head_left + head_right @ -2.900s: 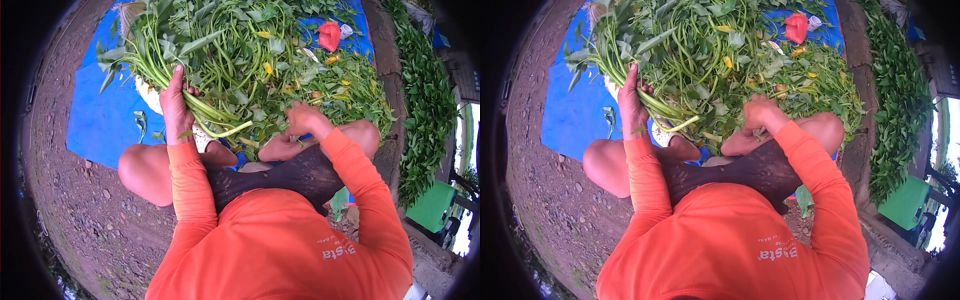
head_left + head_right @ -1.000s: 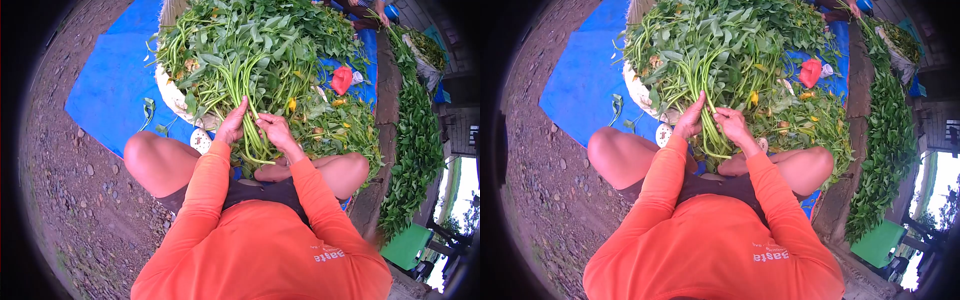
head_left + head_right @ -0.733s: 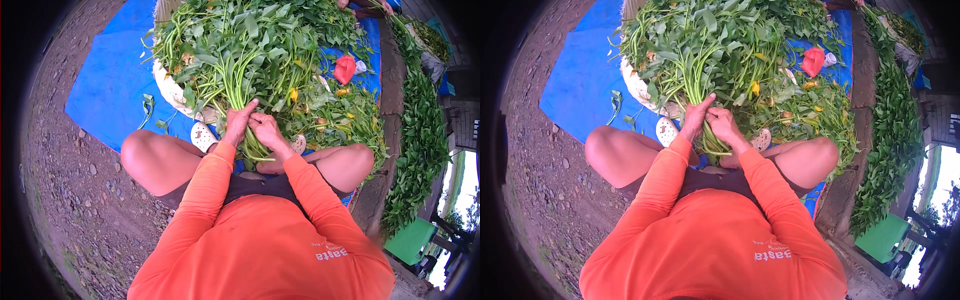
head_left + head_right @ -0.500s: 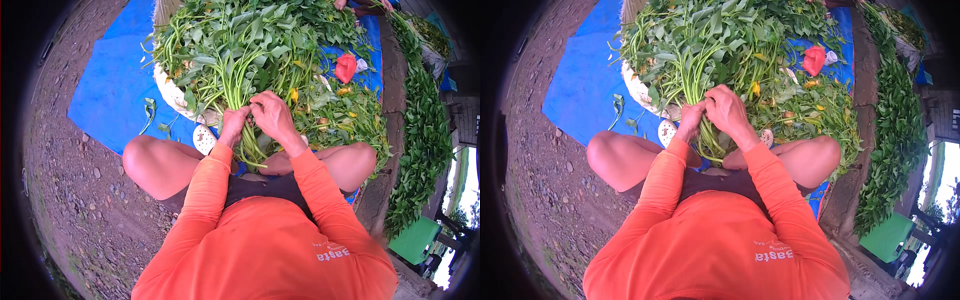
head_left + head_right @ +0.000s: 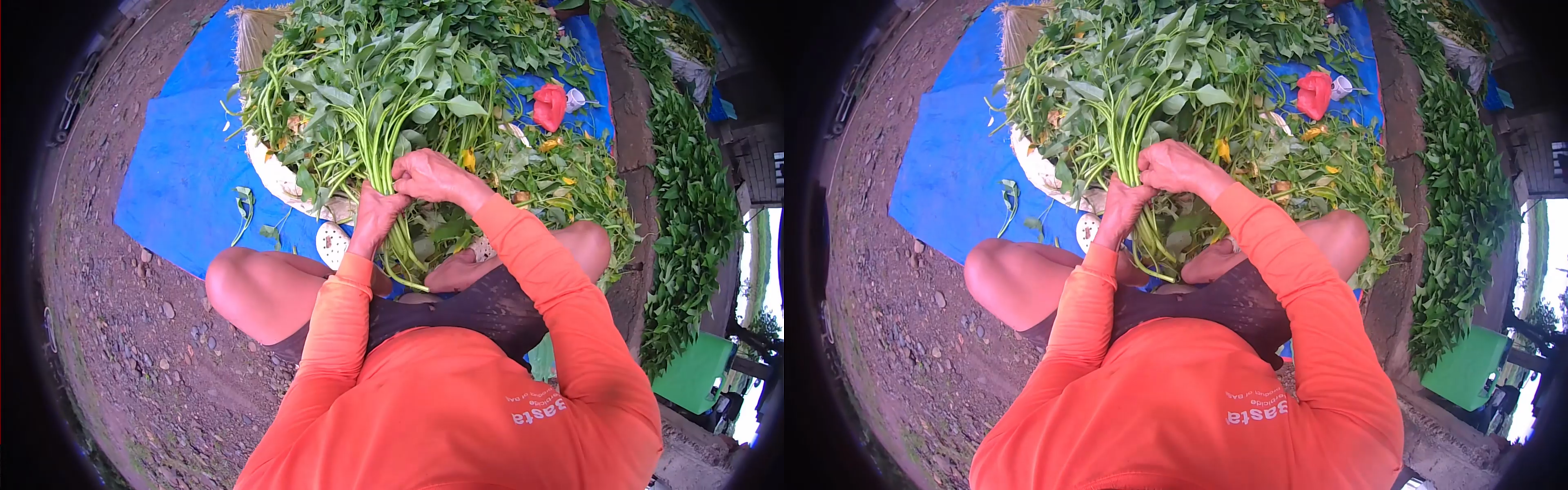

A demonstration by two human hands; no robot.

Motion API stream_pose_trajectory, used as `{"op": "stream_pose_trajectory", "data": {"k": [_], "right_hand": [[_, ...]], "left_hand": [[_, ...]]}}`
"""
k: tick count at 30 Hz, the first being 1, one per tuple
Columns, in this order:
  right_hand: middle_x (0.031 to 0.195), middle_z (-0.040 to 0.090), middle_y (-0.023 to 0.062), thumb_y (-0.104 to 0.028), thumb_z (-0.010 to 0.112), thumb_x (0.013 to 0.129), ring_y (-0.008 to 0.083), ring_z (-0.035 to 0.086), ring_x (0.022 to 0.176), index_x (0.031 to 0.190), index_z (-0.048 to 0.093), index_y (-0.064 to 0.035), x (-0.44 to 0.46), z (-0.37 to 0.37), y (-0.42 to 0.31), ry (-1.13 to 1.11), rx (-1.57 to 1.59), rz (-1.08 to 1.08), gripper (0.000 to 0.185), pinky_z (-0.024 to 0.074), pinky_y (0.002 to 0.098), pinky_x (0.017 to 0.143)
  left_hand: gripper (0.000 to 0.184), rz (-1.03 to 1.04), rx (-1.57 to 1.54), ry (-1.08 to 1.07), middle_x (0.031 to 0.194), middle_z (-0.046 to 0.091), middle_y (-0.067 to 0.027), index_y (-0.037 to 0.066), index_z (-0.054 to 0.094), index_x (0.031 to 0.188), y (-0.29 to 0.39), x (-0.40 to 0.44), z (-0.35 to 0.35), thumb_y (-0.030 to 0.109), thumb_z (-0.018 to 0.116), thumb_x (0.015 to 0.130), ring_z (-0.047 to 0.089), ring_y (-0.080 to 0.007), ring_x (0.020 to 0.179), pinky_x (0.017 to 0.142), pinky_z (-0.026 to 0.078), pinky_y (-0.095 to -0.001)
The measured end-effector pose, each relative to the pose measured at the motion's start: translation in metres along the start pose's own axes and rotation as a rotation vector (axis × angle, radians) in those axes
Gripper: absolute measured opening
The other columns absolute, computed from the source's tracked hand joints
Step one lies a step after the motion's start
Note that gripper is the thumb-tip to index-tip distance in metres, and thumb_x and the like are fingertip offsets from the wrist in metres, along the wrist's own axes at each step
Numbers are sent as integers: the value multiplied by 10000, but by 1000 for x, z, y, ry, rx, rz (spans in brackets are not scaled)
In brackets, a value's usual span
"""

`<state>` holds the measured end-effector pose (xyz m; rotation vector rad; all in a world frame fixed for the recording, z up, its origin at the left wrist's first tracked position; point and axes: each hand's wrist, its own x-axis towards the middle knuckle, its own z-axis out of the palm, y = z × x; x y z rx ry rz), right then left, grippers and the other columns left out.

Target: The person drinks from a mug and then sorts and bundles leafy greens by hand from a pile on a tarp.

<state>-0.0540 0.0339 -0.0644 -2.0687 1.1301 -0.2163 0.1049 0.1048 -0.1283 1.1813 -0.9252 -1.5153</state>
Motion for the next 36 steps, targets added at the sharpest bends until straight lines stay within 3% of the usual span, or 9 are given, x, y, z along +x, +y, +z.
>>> {"op": "stream_pose_trajectory", "data": {"k": [4,13,16,17,22,24,28,33,36], "right_hand": [[841,736,208,-221,656,853,413,709,779,985,752,-11,-2,20,12,115,36,11,265,571,475,766],[958,767,80,-236,681,979,181,698,882,1030,772,-44,-26,-16,55,285,294,198,218,559,336,830],[1406,617,257,-184,642,968,345,659,1251,1386,662,-46,-80,-68,58,555,-647,650,441,507,448,1085],[1272,698,224,-200,683,960,315,702,1151,1330,689,-27,-92,-73,88,749,-639,491,408,544,437,1020],[908,766,132,-264,766,927,196,724,822,1089,768,-5,-139,-39,-9,539,506,112,306,578,370,761],[915,761,165,-254,780,918,238,739,794,1008,770,11,-136,2,-38,312,577,192,280,573,396,729],[865,707,180,-216,803,911,304,711,781,971,765,25,-101,62,-55,611,378,85,252,552,385,709],[1030,710,79,-54,671,1041,134,697,915,1139,662,27,-107,86,-46,670,713,22,128,571,289,787],[1053,691,92,-41,627,1063,150,706,967,1147,585,22,-112,94,-47,619,1131,-49,112,581,304,883]], "left_hand": [[223,121,76,-29,875,715,-10,-3,688,1012,5,2,6,8,765,803,627,-77,715,636,515,-264],[131,-343,-138,20,713,591,33,74,677,919,14,-4,-13,139,790,934,591,-90,550,496,512,-254],[149,-328,-285,-5,695,554,50,104,660,939,37,-2,-20,184,786,953,570,-83,579,540,507,-268],[160,-303,-317,-50,692,531,61,117,655,971,39,1,-24,217,780,965,552,-78,603,573,504,-273],[177,-274,-404,-89,733,538,56,142,635,958,51,3,-26,255,767,990,548,-88,639,598,483,-280],[186,-250,-406,-110,740,538,51,145,624,946,56,2,-18,258,764,992,548,-92,649,612,483,-279],[224,-196,-309,-43,741,534,32,125,608,884,52,1,3,249,761,992,552,-115,671,628,492,-299],[193,-216,-348,23,747,566,17,111,622,893,43,7,-6,214,746,999,577,-125,676,646,521,-316],[182,-226,-449,73,742,566,17,121,615,905,40,10,-8,209,742,1002,569,-125,647,638,519,-314]]}}
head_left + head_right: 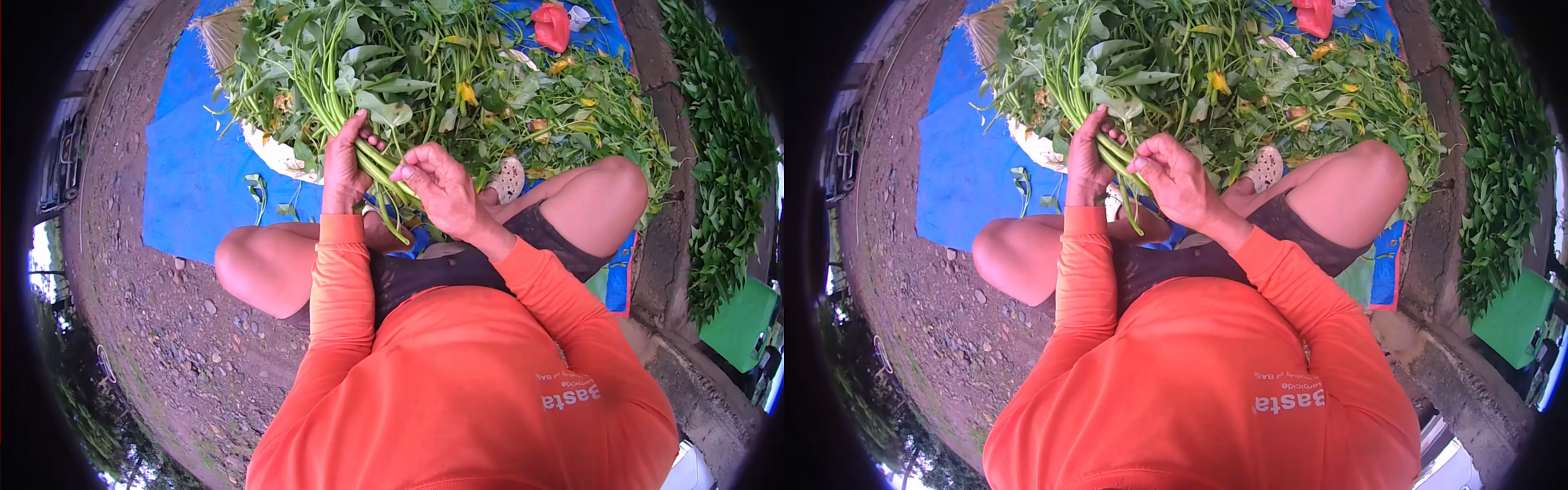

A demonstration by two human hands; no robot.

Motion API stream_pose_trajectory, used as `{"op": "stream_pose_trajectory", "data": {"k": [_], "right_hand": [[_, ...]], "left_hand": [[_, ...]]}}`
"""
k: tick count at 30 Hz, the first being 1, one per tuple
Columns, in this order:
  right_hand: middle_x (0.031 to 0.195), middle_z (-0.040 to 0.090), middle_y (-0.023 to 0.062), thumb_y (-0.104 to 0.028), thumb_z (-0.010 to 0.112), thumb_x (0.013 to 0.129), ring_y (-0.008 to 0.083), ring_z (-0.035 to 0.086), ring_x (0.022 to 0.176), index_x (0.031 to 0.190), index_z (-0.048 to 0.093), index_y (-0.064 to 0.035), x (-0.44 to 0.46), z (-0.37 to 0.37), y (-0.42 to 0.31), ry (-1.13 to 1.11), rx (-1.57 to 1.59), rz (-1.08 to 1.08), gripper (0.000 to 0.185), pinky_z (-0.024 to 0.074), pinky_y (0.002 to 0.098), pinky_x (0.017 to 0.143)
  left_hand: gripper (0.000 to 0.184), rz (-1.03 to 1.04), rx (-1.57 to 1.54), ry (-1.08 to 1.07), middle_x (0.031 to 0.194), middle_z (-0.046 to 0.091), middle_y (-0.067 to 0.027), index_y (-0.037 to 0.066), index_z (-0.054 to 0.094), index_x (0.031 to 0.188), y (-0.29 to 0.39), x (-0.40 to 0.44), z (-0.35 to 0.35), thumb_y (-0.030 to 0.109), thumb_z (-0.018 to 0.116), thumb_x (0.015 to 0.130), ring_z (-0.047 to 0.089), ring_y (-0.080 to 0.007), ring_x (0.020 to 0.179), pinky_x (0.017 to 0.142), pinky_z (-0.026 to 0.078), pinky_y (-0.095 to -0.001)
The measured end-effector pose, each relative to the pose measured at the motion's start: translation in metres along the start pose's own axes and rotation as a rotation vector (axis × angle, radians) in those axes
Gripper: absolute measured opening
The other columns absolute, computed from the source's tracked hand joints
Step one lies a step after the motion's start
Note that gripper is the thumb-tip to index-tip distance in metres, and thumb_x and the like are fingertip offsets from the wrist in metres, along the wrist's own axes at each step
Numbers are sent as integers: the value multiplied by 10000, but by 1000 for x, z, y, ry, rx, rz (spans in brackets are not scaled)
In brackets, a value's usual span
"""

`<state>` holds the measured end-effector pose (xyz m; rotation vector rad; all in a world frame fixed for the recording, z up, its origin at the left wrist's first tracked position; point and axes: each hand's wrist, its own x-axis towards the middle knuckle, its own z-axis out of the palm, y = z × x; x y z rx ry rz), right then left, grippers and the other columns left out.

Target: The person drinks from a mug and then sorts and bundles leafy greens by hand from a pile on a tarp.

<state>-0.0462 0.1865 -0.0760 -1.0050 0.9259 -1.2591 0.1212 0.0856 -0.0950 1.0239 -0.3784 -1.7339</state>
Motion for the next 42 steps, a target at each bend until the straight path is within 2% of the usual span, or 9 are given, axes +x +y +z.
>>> {"op": "stream_pose_trajectory", "data": {"k": [9,14,15,17,20,22,25,36,42], "right_hand": [[970,637,35,-103,599,1104,103,622,885,1167,558,-13,-39,-49,-64,88,-56,1,116,526,267,813],[1092,728,100,-56,683,999,143,689,927,1350,638,-9,-14,-114,-102,468,-1225,-203,357,564,299,850],[1036,729,85,-47,698,979,136,687,883,1319,687,-17,-11,-106,-101,416,-718,-60,342,567,294,792],[1036,734,80,-49,720,957,126,683,867,1230,731,4,-8,-76,-102,104,-538,-121,278,566,293,754],[1143,741,180,-24,670,937,332,740,1000,1188,709,13,15,-24,-89,-182,-666,-377,257,594,407,837],[1180,739,144,-23,694,945,311,728,925,1235,699,-19,34,-5,-59,-152,-670,-500,291,584,399,781],[1088,735,169,-62,687,947,403,708,984,1208,693,-33,42,-12,-52,-308,-928,-353,262,578,472,832],[851,665,181,-74,641,943,412,663,849,927,634,-15,-23,-57,-71,-333,-1015,-39,62,529,491,775],[1255,721,189,-161,693,938,358,696,1123,1216,744,-15,19,-136,-102,321,-1720,-16,318,560,444,951]], "left_hand": [[166,63,-156,15,697,532,39,119,614,931,21,6,-22,168,761,993,519,-94,598,605,477,-280],[166,-24,-255,-164,712,522,45,135,602,935,33,8,-21,173,746,1008,516,-96,614,604,477,-276],[167,-37,-257,-191,714,522,44,137,599,934,32,7,-16,177,742,1010,514,-98,616,603,476,-275],[173,-77,-234,-230,717,523,37,137,592,933,29,1,-7,191,733,1016,513,-106,616,603,479,-277],[171,-101,-173,-236,719,529,30,136,592,934,17,4,1,192,732,1015,521,-109,620,603,489,-286],[95,-130,-176,-189,746,572,19,93,654,1008,12,0,7,177,680,1045,550,-110,645,598,521,-265],[106,-152,-130,-244,738,538,22,97,634,1019,10,-7,2,194,659,1055,562,-115,641,571,539,-282],[162,17,-198,-52,670,492,57,128,604,932,34,8,-31,175,751,983,483,-93,573,575,462,-294],[215,141,-180,33,699,504,52,144,572,883,62,5,-24,180,754,991,488,-83,585,596,464,-290]]}}
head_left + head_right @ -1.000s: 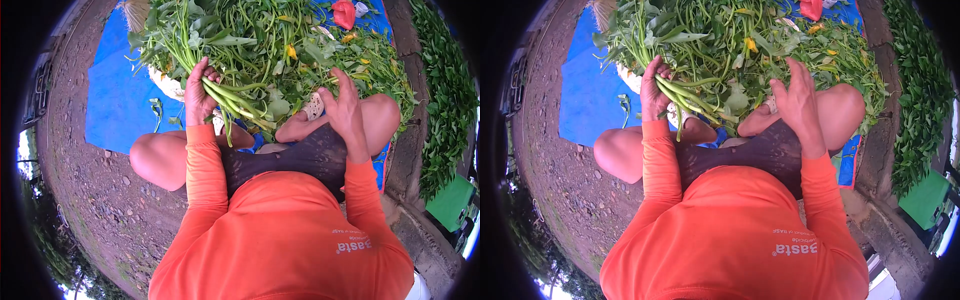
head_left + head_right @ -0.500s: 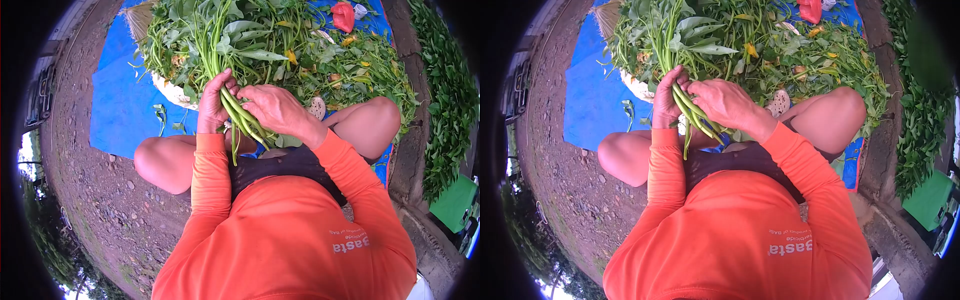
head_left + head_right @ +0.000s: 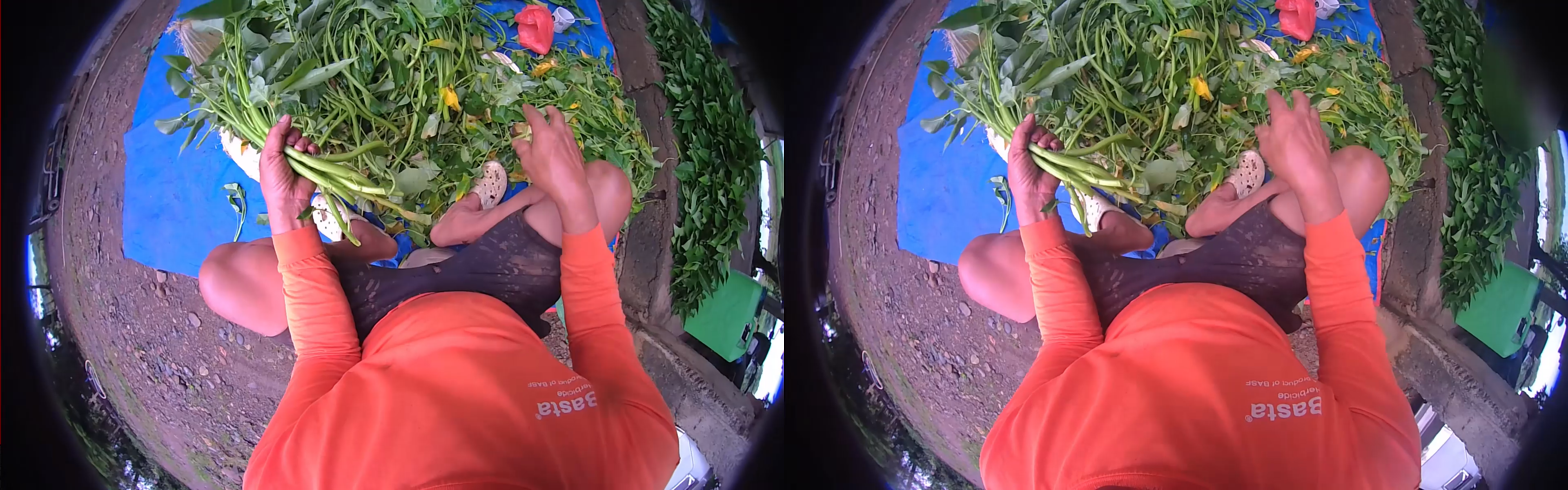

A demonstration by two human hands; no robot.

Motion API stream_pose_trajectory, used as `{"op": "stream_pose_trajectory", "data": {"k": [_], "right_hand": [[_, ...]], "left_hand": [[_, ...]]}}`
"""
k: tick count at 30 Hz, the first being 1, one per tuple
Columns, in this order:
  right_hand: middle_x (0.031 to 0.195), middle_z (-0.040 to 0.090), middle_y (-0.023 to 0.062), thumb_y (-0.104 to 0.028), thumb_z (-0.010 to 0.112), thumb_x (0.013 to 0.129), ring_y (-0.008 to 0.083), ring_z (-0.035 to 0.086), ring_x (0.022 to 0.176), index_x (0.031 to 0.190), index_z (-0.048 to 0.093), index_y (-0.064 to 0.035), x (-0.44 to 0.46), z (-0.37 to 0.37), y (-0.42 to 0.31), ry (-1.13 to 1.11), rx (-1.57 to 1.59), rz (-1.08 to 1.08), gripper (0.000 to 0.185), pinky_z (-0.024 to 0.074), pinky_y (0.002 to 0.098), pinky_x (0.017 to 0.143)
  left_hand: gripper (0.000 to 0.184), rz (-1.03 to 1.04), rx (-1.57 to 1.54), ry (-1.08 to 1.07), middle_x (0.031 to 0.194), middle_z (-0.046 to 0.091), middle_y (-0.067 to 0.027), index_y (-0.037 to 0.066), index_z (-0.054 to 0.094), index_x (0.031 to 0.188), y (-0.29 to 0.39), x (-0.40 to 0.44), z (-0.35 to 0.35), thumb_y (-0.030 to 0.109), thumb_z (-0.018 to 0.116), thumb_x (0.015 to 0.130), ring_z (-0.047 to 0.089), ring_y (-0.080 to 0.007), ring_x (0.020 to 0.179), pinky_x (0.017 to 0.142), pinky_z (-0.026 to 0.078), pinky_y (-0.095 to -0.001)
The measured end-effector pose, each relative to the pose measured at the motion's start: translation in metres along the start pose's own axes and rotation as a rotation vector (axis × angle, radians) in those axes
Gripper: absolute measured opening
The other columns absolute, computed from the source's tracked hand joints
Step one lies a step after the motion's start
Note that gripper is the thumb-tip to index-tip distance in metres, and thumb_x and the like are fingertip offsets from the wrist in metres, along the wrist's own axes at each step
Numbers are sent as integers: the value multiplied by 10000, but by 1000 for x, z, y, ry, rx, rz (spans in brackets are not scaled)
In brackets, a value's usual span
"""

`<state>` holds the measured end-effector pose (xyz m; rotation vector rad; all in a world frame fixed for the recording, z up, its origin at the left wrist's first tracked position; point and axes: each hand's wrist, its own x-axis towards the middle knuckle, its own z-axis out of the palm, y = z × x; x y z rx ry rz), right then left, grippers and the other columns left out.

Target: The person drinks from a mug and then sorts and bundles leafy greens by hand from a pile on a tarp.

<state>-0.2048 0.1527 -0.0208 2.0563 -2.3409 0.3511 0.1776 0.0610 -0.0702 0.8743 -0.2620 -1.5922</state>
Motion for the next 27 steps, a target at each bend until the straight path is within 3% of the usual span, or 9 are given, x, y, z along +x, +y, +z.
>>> {"op": "stream_pose_trajectory", "data": {"k": [3,5,6,8,10,13,15,20,27], "right_hand": [[1080,775,142,-235,685,976,274,737,953,1223,746,5,51,43,-11,-200,692,123,350,583,387,883],[967,765,76,-245,668,1013,136,682,746,1118,758,3,64,101,-44,-543,814,300,284,554,282,653],[923,753,83,-245,688,1008,140,662,685,1045,752,-2,63,123,-64,-789,792,407,255,529,277,577],[831,723,88,-254,714,994,154,643,634,969,735,8,46,180,-96,-913,825,563,264,513,295,531],[750,681,98,-262,732,984,176,637,616,907,712,22,43,196,-117,-707,917,729,295,493,330,502],[723,659,109,-263,726,987,185,637,647,851,691,11,37,255,-114,-481,914,645,308,489,332,551],[758,668,86,-245,702,1005,148,613,685,931,699,-6,35,244,-109,-386,834,547,250,495,319,595],[823,656,16,-156,651,1036,101,561,646,1109,676,-35,30,126,-82,-359,1281,744,144,504,292,585],[765,632,10,-132,696,979,81,570,625,1060,716,15,31,-103,-33,-306,1158,490,168,495,243,573]], "left_hand": [[223,2,71,4,693,498,37,131,578,865,-11,-1,14,173,763,983,485,-94,584,586,467,-296],[230,5,97,-7,691,502,24,110,582,855,-16,-2,20,163,773,973,488,-108,581,575,472,-300],[229,2,116,2,693,504,22,107,584,856,-16,-4,22,163,773,972,492,-109,582,575,474,-300],[227,3,148,15,697,509,19,100,588,859,-15,-8,27,165,775,971,500,-110,586,575,477,-300],[200,0,152,32,704,516,5,83,611,881,-16,-7,19,164,771,972,522,-120,594,571,483,-302],[193,-10,186,86,708,528,1,74,617,887,-14,-15,15,159,770,969,526,-122,579,554,483,-303],[187,-4,185,108,712,537,-3,70,623,892,-13,-13,10,158,770,967,529,-122,569,542,485,-301],[178,-2,169,141,715,562,-12,57,647,909,-12,-4,11,162,784,955,555,-122,556,521,508,-296],[188,-63,191,124,666,571,2,70,653,877,-13,-5,18,169,801,938,579,-114,529,502,535,-278]]}}
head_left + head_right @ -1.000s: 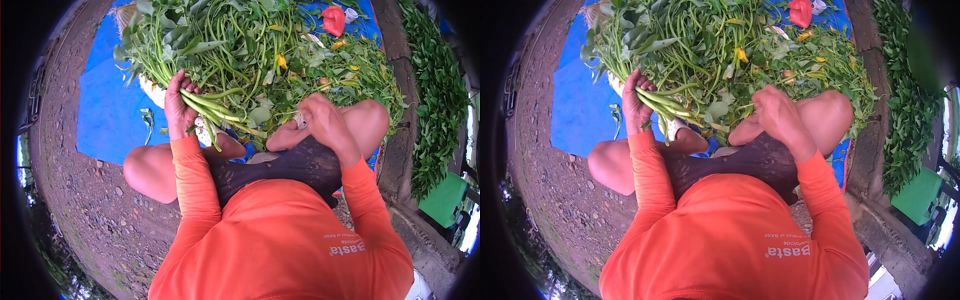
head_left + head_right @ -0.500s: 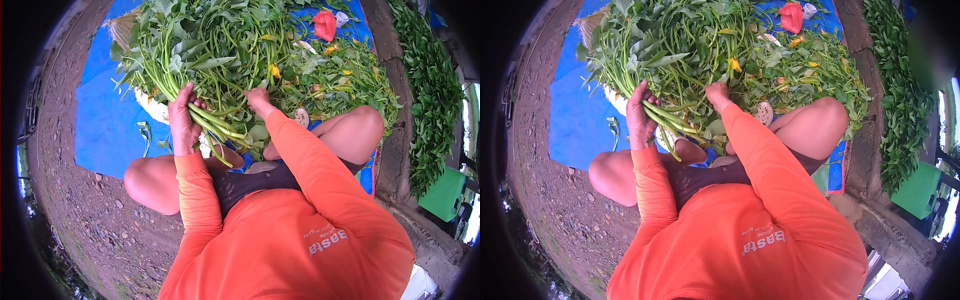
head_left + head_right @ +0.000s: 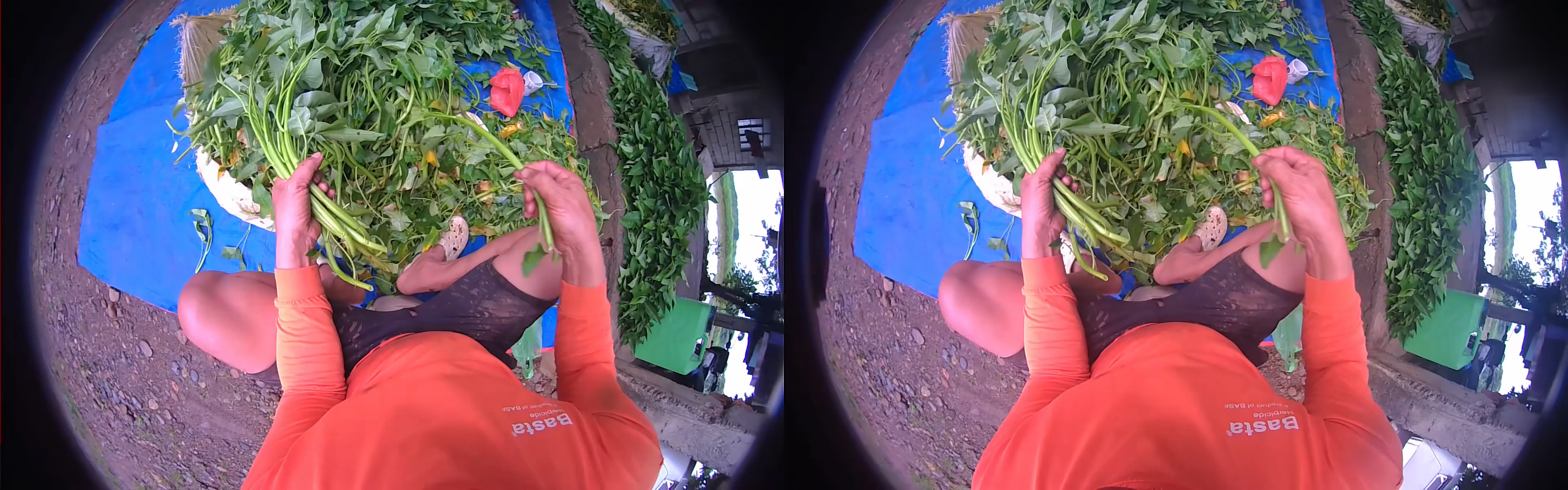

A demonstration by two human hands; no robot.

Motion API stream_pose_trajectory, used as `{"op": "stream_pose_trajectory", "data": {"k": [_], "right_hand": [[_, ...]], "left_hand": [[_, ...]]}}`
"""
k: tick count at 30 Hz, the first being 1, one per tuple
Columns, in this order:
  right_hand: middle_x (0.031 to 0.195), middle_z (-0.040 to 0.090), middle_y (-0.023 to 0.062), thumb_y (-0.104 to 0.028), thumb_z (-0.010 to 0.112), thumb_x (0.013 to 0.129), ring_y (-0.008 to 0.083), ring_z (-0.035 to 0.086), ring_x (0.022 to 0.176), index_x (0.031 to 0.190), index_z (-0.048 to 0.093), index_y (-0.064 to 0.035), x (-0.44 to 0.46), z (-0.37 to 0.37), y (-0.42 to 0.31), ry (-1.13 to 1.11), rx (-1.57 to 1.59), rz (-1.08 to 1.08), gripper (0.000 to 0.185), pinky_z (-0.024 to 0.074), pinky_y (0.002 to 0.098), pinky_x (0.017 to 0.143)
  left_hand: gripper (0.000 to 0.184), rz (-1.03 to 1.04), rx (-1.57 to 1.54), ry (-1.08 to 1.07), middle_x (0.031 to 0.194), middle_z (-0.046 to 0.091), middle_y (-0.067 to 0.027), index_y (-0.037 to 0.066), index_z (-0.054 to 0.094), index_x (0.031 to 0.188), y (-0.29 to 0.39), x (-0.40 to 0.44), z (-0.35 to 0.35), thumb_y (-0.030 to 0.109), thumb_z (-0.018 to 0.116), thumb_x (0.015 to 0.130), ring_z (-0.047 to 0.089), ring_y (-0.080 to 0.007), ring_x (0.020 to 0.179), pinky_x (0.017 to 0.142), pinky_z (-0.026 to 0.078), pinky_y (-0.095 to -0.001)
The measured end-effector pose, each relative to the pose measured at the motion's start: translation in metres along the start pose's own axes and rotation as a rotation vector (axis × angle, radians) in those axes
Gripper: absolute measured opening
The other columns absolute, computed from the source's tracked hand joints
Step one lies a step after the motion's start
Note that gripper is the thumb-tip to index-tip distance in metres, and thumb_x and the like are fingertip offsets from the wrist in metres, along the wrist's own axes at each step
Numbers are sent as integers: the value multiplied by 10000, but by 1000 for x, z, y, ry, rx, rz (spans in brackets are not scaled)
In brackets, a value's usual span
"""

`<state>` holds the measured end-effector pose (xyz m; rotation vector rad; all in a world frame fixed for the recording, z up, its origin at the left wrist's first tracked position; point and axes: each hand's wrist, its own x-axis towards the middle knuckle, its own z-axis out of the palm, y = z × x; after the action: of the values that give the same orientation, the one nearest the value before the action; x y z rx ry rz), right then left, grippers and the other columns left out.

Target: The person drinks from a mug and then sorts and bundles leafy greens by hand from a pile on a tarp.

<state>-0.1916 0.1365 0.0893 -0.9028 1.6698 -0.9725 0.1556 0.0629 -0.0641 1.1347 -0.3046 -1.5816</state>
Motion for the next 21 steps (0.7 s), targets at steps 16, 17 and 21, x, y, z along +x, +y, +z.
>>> {"op": "stream_pose_trajectory", "data": {"k": [16,17,21], "right_hand": [[983,713,24,-101,735,1018,59,647,809,1247,708,4,11,51,6,189,-15,-593,254,562,213,671],[968,706,15,-98,737,1017,55,642,788,1245,710,0,18,63,18,168,-30,-648,250,562,207,655],[966,741,58,-101,745,1004,85,638,812,1219,713,48,28,127,82,0,-71,-536,263,543,260,746]], "left_hand": [[227,-11,38,-79,746,604,10,73,600,945,-33,-4,18,136,817,928,575,-92,531,485,549,-261],[230,-4,20,-93,746,603,13,73,603,947,-38,-2,17,142,821,931,575,-91,534,487,550,-260],[282,-83,-11,-139,760,595,24,104,627,932,-65,9,9,298,831,959,620,-96,604,553,591,-284]]}}
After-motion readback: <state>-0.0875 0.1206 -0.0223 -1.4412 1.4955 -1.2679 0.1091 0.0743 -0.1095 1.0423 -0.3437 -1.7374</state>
